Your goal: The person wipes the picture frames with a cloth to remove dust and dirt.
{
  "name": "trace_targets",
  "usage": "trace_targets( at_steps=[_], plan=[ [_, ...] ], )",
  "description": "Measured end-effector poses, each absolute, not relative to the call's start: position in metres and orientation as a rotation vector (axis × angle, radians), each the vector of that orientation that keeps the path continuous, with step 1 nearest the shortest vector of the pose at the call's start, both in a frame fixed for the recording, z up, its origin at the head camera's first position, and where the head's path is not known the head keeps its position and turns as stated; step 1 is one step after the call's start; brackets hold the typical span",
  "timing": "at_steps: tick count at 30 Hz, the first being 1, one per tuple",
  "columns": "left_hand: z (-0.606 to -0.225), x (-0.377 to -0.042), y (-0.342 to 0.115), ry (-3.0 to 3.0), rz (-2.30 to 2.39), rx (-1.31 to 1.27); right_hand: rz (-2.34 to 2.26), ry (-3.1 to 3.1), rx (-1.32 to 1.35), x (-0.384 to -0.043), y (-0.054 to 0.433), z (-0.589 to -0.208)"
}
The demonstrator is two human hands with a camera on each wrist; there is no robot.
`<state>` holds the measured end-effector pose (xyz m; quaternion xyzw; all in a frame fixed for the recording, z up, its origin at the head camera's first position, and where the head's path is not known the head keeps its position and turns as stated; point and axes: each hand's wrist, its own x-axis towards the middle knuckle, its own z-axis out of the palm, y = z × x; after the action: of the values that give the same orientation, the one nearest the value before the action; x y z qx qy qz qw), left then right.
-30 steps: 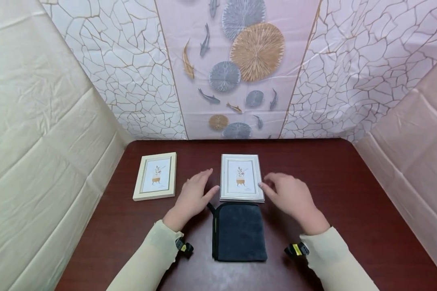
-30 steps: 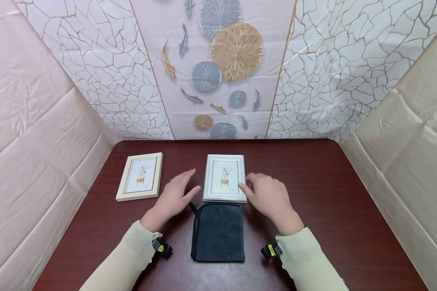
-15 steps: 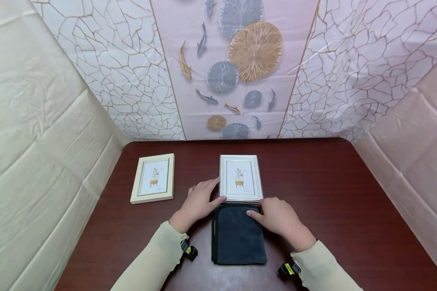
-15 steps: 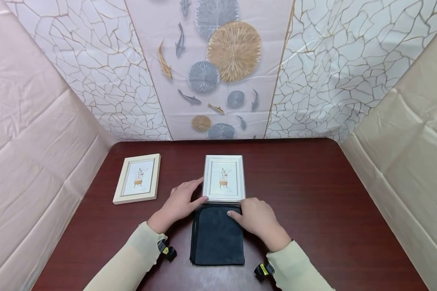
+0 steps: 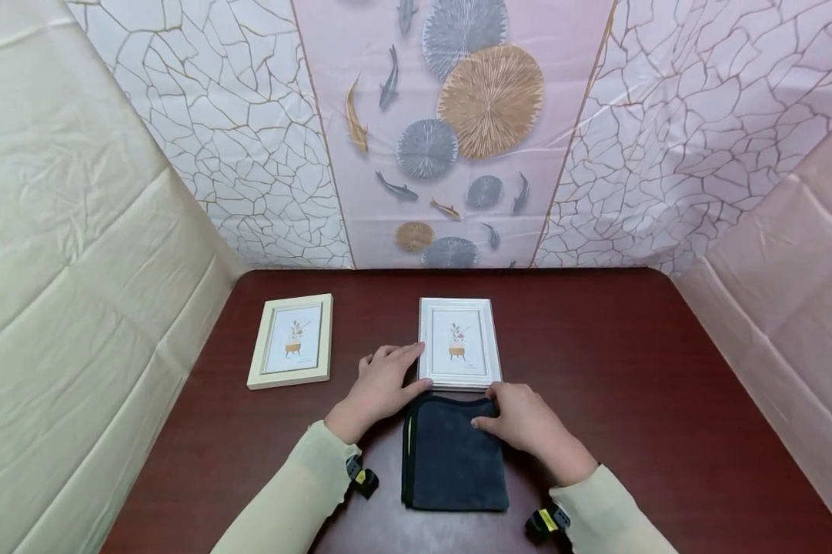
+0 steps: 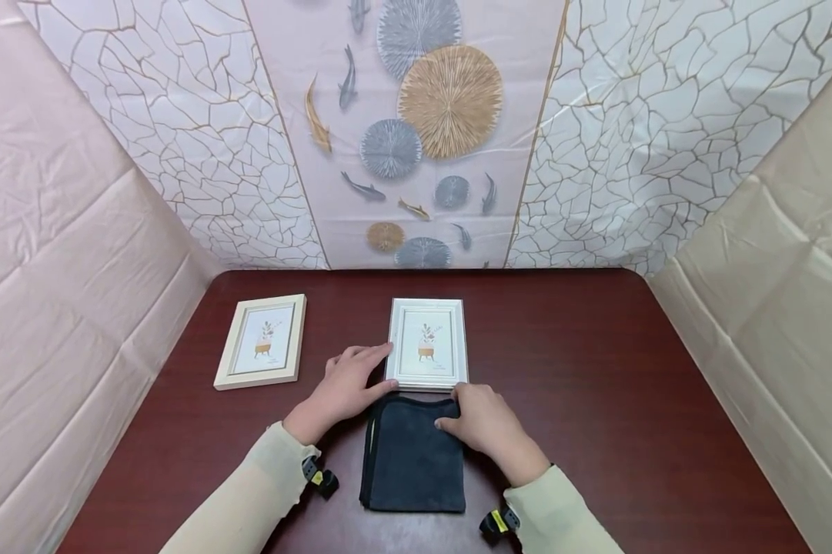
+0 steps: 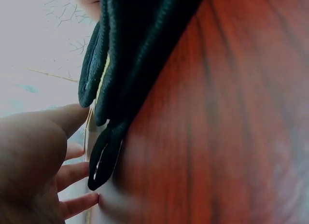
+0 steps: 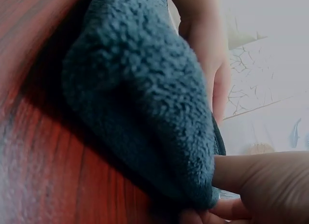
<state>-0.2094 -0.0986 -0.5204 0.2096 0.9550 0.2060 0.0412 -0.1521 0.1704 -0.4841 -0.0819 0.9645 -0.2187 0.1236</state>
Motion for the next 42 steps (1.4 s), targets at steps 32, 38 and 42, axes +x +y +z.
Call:
trace_targets(
  at_steps=[32,38,42],
  plan=[
    [-0.522,-0.216,-0.105,2.891,0.669,0.66,-1.169,2.477,-0.825,-0.144,0.246,-0.416],
    [-0.521,-0.218,-0.103,2.882,0.657,0.666,-0.844,2.616,-0.924,-0.165,0.253,-0.387],
    [-0.519,-0.218,-0.101,2.876,0.673,0.667,-0.642,2.676,-0.92,-0.181,0.241,-0.387]
  ],
)
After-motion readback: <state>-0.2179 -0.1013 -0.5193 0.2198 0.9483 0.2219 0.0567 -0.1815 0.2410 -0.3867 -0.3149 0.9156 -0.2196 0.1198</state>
